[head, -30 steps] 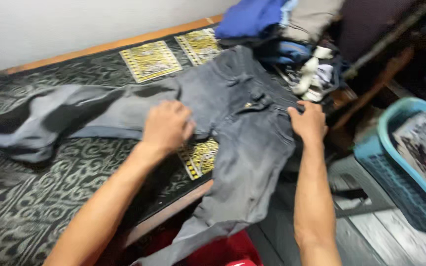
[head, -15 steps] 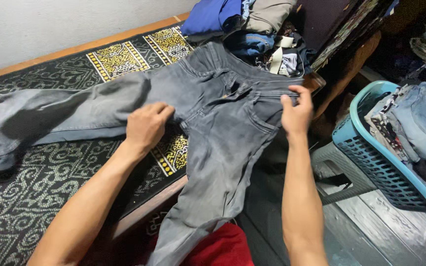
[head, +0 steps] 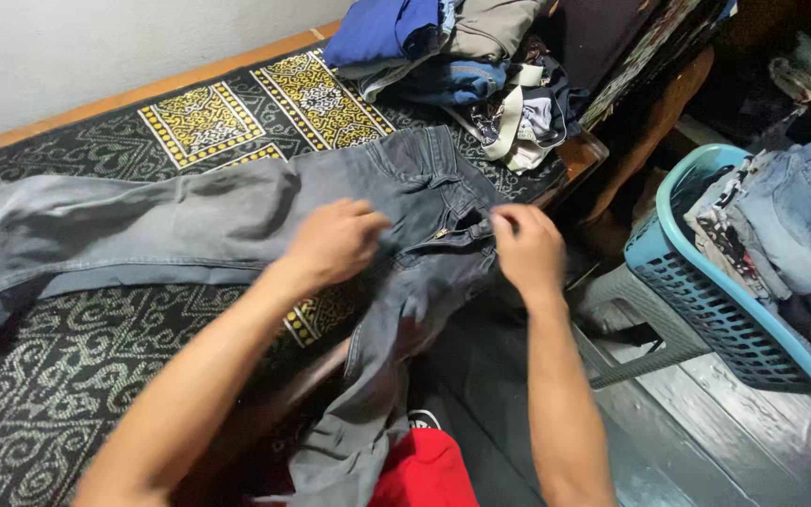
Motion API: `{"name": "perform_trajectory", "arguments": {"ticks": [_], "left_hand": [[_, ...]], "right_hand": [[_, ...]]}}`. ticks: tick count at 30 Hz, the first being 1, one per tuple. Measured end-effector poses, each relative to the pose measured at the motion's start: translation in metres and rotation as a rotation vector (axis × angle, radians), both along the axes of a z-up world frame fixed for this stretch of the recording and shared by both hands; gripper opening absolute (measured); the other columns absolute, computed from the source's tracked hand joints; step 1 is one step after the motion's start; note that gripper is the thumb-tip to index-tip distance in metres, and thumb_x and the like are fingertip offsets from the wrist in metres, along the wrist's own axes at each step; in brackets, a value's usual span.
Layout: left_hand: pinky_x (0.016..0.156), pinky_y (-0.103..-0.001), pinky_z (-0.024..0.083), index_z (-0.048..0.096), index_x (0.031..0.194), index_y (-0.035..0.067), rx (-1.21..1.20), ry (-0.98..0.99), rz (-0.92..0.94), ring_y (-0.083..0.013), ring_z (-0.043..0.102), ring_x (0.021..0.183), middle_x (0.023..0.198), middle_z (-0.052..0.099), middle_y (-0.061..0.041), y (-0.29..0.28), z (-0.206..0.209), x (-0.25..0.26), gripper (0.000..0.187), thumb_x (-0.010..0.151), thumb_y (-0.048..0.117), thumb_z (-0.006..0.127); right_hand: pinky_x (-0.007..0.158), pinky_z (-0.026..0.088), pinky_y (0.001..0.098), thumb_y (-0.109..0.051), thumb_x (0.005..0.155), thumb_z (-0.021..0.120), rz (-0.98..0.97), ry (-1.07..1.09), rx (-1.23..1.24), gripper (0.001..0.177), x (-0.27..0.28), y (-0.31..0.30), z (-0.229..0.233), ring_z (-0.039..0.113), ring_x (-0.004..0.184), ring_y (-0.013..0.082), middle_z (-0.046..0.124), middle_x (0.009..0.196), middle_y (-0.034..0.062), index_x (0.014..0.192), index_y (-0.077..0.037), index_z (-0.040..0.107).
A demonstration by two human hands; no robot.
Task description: The person folds a pair of grey jeans on a patterned surface by smoothing the fabric, aligning the legs, and folding them into a compact rectangle.
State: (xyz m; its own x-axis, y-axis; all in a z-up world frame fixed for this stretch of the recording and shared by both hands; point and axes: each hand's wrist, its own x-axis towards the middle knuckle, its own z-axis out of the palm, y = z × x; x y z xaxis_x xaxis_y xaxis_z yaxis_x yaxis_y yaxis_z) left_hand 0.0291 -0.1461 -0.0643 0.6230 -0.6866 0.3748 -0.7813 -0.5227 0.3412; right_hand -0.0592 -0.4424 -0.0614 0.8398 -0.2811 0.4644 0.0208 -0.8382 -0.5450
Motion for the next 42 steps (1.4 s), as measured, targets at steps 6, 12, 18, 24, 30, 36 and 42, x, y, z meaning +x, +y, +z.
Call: {"name": "perform_trajectory", "arguments": {"ticks": [6,12,18,24,30,36,42], "left_hand": [[0.082,-0.047,0.049,0.076,0.099,0.01,-0.224,-0.153,-0.089,-0.0334,0.065,0.098,0.099,0.072,-0.009,-0.072,-0.031,-0.013,0.033,0.077,0.035,0.076],[0.088,-0.044,0.048,0.076,0.087,0.014,-0.189,-0.075,-0.089,-0.0243,0.065,0.108,0.095,0.073,0.0,-0.069,-0.046,-0.011,0.02,0.083,0.034,0.075],[0.077,-0.044,0.049,0.071,0.082,0.007,-0.173,-0.091,0.058,-0.0303,0.062,0.093,0.089,0.067,-0.009,-0.07,-0.038,-0.019,0.032,0.076,0.038,0.079],[0.081,-0.044,0.049,0.071,0.083,0.01,-0.113,-0.022,0.051,-0.0286,0.063,0.095,0.091,0.068,-0.007,-0.068,-0.036,-0.012,0.03,0.081,0.039,0.077],[0.08,-0.043,0.046,0.08,0.107,0.015,-0.163,-0.062,0.071,-0.0281,0.06,0.094,0.093,0.063,-0.007,-0.067,-0.037,-0.019,0.037,0.08,0.04,0.075],[0.082,-0.041,0.045,0.08,0.112,0.02,-0.057,-0.059,0.078,-0.0255,0.058,0.098,0.095,0.061,-0.005,-0.069,-0.041,-0.016,0.038,0.084,0.045,0.073],[0.081,-0.041,0.045,0.08,0.113,0.02,-0.055,-0.101,0.084,-0.0249,0.058,0.097,0.095,0.061,-0.005,-0.068,-0.046,-0.018,0.037,0.086,0.045,0.072]], "right_hand": [[0.084,0.049,0.0483,-0.038,0.088,0.073,0.066,0.309,-0.329,0.017,0.051,0.027,0.011,0.068,0.098,0.0279,0.074,0.098,0.0017,0.095,-0.023,0.079],[0.087,0.045,0.0505,-0.035,0.085,0.075,0.074,0.257,-0.584,0.014,0.053,0.022,0.003,0.065,0.1,0.0245,0.072,0.095,-0.0026,0.095,-0.025,0.078],[0.091,0.042,0.0543,-0.047,0.076,0.078,0.222,0.161,-0.576,0.028,0.036,0.036,0.005,0.066,0.096,0.0246,0.073,0.089,-0.001,0.084,-0.02,0.076],[0.1,0.04,0.0612,-0.049,0.083,0.074,0.152,0.238,-0.724,0.029,0.043,0.043,0.004,0.069,0.091,0.0229,0.075,0.084,-0.0006,0.082,-0.019,0.075],[0.098,0.042,0.0624,-0.037,0.09,0.071,0.204,0.141,-0.71,0.019,0.04,0.029,-0.008,0.068,0.095,0.0236,0.072,0.088,-0.0002,0.089,-0.019,0.074],[0.094,0.039,0.0632,-0.034,0.086,0.071,0.115,0.188,-0.609,0.018,0.04,0.038,-0.011,0.064,0.099,0.0271,0.067,0.094,0.0013,0.085,-0.016,0.073],[0.092,0.039,0.0642,-0.032,0.086,0.071,0.079,0.199,-0.673,0.017,0.045,0.04,-0.007,0.064,0.098,0.0266,0.067,0.097,0.0021,0.088,-0.015,0.073]]}}
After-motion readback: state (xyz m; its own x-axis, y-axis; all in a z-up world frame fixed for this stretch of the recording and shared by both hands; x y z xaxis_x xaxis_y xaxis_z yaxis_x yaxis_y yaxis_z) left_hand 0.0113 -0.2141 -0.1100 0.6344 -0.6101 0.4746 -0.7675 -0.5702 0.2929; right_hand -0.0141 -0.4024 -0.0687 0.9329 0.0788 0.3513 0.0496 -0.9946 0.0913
